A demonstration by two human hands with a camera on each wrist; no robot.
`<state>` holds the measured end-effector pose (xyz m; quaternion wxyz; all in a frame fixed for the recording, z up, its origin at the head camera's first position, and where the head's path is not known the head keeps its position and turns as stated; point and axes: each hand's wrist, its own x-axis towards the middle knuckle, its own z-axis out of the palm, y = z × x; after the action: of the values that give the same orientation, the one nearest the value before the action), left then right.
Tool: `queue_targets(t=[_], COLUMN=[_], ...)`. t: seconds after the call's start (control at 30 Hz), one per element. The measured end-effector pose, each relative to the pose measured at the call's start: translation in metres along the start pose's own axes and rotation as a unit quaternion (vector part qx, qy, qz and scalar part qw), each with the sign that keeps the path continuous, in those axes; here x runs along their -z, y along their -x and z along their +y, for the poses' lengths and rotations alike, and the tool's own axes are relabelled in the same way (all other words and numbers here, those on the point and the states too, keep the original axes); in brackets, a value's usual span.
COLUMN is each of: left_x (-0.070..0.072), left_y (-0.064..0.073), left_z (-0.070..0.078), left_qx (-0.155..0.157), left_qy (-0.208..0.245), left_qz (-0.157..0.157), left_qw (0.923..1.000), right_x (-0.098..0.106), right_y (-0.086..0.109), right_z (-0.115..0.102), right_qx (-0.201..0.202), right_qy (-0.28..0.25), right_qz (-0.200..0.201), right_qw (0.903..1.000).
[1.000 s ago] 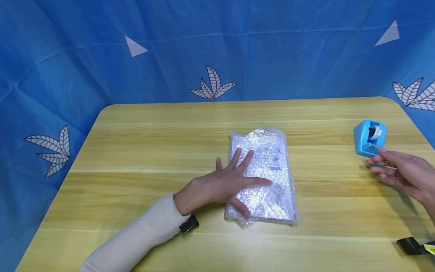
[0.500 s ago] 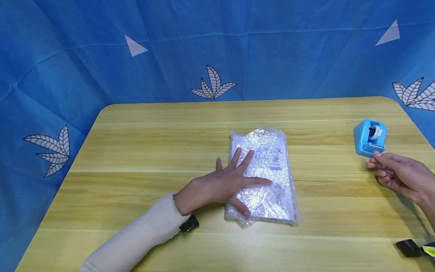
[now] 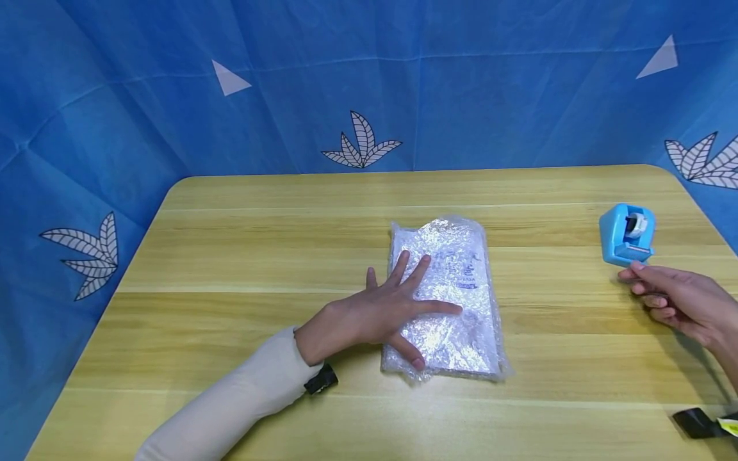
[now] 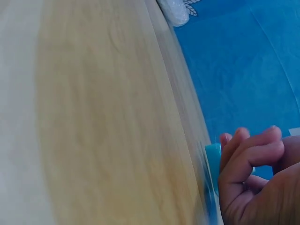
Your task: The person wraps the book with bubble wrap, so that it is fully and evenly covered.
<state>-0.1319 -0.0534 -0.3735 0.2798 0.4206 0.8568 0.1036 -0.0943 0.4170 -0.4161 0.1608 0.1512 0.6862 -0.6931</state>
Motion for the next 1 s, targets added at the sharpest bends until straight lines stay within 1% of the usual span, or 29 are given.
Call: queue_targets(t=[0.1,0.2,0.33,0.53,0.8,1.0], left_x=[0.0,0.0,-0.001,0.0,0.0,0.0], left_y=[0.0,0.0,0.0,0.0,0.001,0.0], left_z=[0.0,0.0,0.0,0.0,-0.001,-0.001], left_qx=[0.002,0.004,0.005,0.002,0.002,0.0], left_qy=[0.0,-0.001,-0.002,-0.001,-0.001,0.003], left_qz=[-0.001,-0.001,-0.001,-0.001,0.0,0.0], left_qw=[1.0,1.0,1.0,1.0,1.0,1.0], right_x=[-0.001,-0.004,-0.007,-0.004,-0.002,0.001], right_y=[0.0,-0.001,-0.003,-0.008,-0.013,-0.015], right_z=[-0.003,-0.007,-0.01,-0.008,-0.007,-0.009], right_qx=[0.002,-0.005,-0.014,-0.012,0.0,-0.013], right_qy=[0.044,0.083,0.117,0.13,0.148,0.134], right_qz=[0.007,0.026,0.049,0.067,0.076,0.081], right_qw=[0.999,0.9962,0.9919,0.9891,0.9861,0.9876])
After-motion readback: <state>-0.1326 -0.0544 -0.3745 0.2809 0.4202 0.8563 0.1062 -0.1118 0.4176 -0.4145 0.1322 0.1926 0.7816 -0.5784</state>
